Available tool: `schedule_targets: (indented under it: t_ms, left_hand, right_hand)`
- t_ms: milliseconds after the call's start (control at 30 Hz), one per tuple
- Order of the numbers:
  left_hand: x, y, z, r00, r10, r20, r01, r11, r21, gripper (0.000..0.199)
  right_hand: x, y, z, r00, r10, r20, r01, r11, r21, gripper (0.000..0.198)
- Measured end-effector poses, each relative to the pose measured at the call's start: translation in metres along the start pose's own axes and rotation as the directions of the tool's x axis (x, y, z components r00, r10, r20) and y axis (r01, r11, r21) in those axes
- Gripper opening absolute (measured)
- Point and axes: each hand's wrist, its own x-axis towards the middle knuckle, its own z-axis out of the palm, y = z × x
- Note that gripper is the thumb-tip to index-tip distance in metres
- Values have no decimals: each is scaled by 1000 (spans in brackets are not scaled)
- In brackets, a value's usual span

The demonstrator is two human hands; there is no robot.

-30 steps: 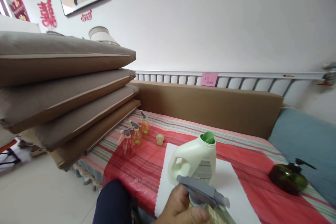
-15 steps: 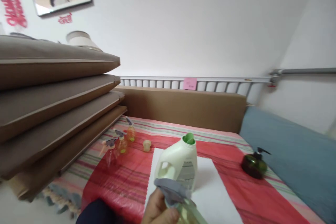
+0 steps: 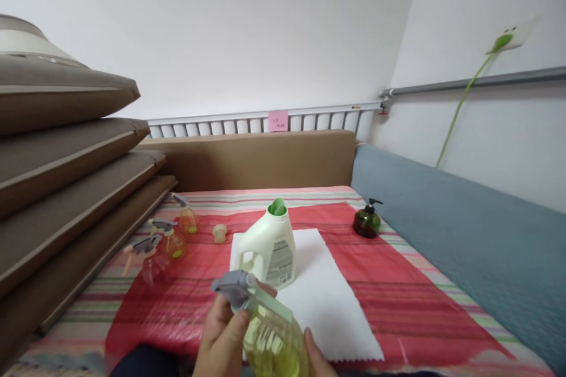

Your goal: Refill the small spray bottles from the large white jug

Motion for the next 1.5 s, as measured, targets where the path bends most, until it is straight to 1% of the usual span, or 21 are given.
schedule_targets:
  t_ms: [100,167,233,300,333,367,400,467,500,600,700,767,800,867,967,1033,1133,1233,1300,1400,1500]
  left_hand:
    - [7,2,0,1000,4,-25,-4,1000,-24,41]
    - [11,3,1,998,-22,-50,19,997,-69,41]
    - [13,4,3,996,-45,-75,37,993,-113,40]
    - [14,4,3,994,-65,-92,50,987,-150,39]
    - [14,4,3,992,-72,-104,54,984,-168,38]
    - [14,3,3,990,-78,-120,54,981,-185,38]
    - [14,2,2,987,-84,-134,56,978,-203,37]
    - [14,-1,1,985,-87,-149,51,972,-230,37]
    - [14,-4,1,985,-80,-153,42,971,-237,37]
    - [14,-9,0,984,-58,-168,17,971,-237,41]
    - [16,-5,-2,966,-57,-250,-1,974,-225,40]
    - [17,1,-3,955,-25,-296,-46,972,-231,38]
    - [18,5,-3,954,-8,-300,-66,970,-234,38]
    - [20,10,-2,958,14,-286,-84,969,-231,37]
    - [22,16,1,959,39,-281,-104,970,-219,34]
    - [24,20,2,957,67,-282,-131,968,-216,32]
    - [27,25,-2,942,121,-314,-189,962,-195,30]
    - [27,27,-8,909,180,-377,-246,960,-135,28]
    - [24,24,-11,908,166,-384,-221,970,-101,29]
    - [19,20,-12,921,91,-378,-134,987,-89,28]
    - [18,21,-10,926,111,-360,-160,981,-108,29]
  right_hand:
    - [11,-2,-6,999,-19,32,18,999,29,71]
    - [12,-3,-8,999,-17,51,15,999,40,70]
    - [9,-1,-8,996,58,69,-62,997,53,70]
    - [5,1,-9,988,142,59,-146,987,60,72]
    - [4,1,-9,990,136,39,-138,989,57,68]
    - [2,2,-8,995,95,14,-96,994,49,63]
    - [2,2,-8,999,34,-8,-33,999,38,64]
    - [1,1,-7,997,-71,-25,72,997,27,78]
    - [1,0,-6,997,-77,-25,78,997,30,79]
    - [1,-1,-6,998,-40,-44,41,999,20,71]
    - [-1,-1,-9,984,-126,-126,125,992,-18,70]
    - [-4,0,-12,964,-188,-190,188,982,-16,72]
    - [-6,1,-14,957,-195,-216,199,980,-7,71]
    - [-9,1,-18,957,-165,-240,172,985,10,68]
    - [-11,1,-22,969,-75,-235,87,996,37,68]
    - [-12,2,-24,969,-41,-243,61,995,74,66]
    - [-12,4,-26,952,-3,-307,53,986,155,53]
    - [-13,5,-31,930,46,-365,36,976,216,38]
    - [-14,6,-35,927,62,-369,28,972,233,35]
    - [-11,6,-38,940,57,-336,19,976,218,33]
    - [-6,7,-38,961,28,-275,21,984,176,39]
